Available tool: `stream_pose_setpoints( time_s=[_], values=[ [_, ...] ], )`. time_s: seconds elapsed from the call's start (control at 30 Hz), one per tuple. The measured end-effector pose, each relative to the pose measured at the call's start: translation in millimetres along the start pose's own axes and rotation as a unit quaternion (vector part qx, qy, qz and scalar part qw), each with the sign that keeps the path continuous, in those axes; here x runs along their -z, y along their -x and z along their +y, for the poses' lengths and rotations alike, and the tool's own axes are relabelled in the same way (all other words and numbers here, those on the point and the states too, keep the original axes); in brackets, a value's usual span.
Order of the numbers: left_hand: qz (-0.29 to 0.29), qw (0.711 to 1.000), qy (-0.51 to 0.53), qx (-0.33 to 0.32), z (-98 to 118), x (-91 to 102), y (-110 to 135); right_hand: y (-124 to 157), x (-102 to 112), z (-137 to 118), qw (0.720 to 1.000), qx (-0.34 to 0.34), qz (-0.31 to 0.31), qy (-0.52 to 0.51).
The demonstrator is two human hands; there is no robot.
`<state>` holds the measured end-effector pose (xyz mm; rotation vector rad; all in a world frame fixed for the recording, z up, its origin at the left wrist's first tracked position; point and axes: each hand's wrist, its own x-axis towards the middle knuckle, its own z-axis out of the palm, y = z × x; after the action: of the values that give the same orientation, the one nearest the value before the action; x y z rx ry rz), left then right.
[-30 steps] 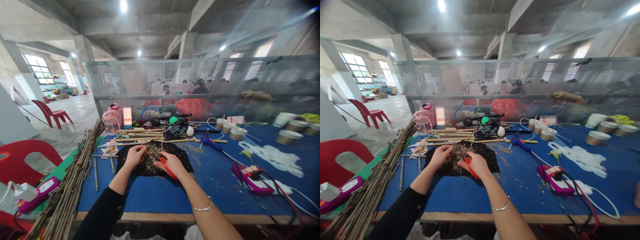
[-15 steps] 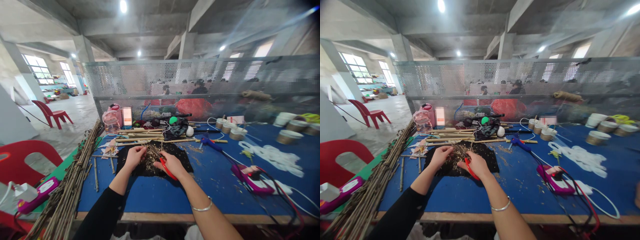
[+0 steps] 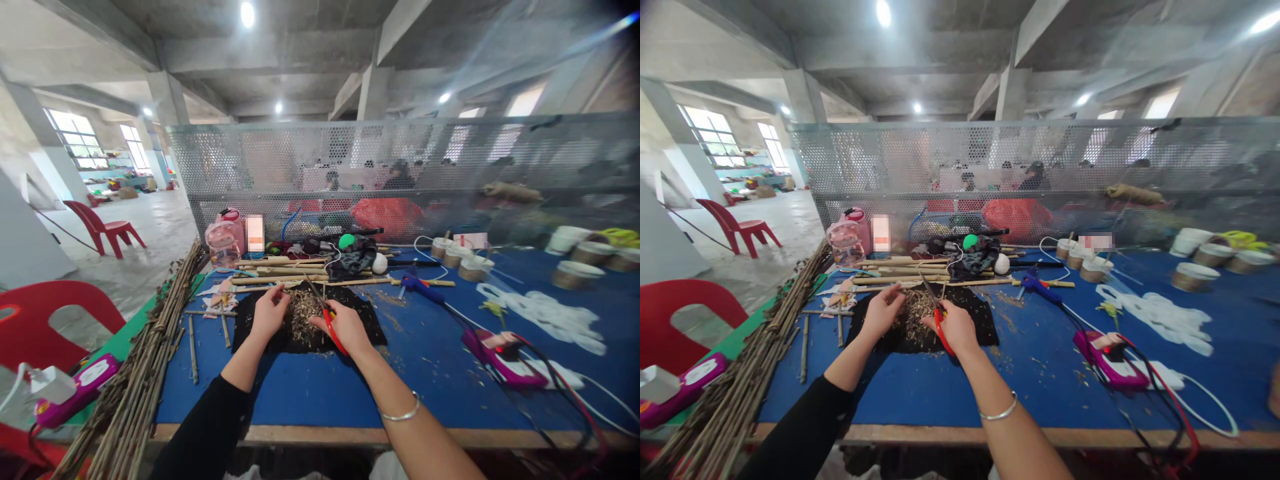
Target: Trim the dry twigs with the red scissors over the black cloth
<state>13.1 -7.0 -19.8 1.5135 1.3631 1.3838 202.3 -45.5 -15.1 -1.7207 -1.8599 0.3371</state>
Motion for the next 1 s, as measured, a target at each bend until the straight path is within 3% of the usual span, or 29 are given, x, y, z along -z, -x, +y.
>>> stream_pose_setpoints(
  time_s=[0.17,0.5,0.6,0.7,0.83,0.93,1.0],
  values=[
    [0.011,0.999,-0.028,-0.019,-3.0,0.6,-1.5,0.5,-5.4,-11.5,0.995,-0.050,-0.025,0.078],
    [-0.073,0.994,-0.071,-0.031,-15.5,-6.9,3.8,-2.0,-9.8,-5.6,0.997,-0.063,0.008,0.052],
    [-0.050,0.997,-0.054,-0.038,-10.5,-7.5,3.3,-2.8,-12.6,-5.8,0.996,-0.066,0.005,0.062],
    [0.020,0.999,-0.013,-0.037,0.2,-10.4,-3.5,-3.6,-12.2,-7.3,0.996,-0.073,0.004,0.059],
    [0.089,0.993,0.071,0.008,15.0,-13.9,-14.2,-6.8,-2.4,-6.8,0.996,-0.081,0.030,0.018],
    [0.079,0.987,0.140,0.024,14.1,-12.8,-16.2,-13.4,8.6,-6.4,0.995,-0.066,0.050,-0.050],
    [0.038,0.985,0.166,0.035,9.5,-11.3,-14.4,-19.5,14.3,-8.8,0.990,-0.053,0.031,-0.129]
  ],
)
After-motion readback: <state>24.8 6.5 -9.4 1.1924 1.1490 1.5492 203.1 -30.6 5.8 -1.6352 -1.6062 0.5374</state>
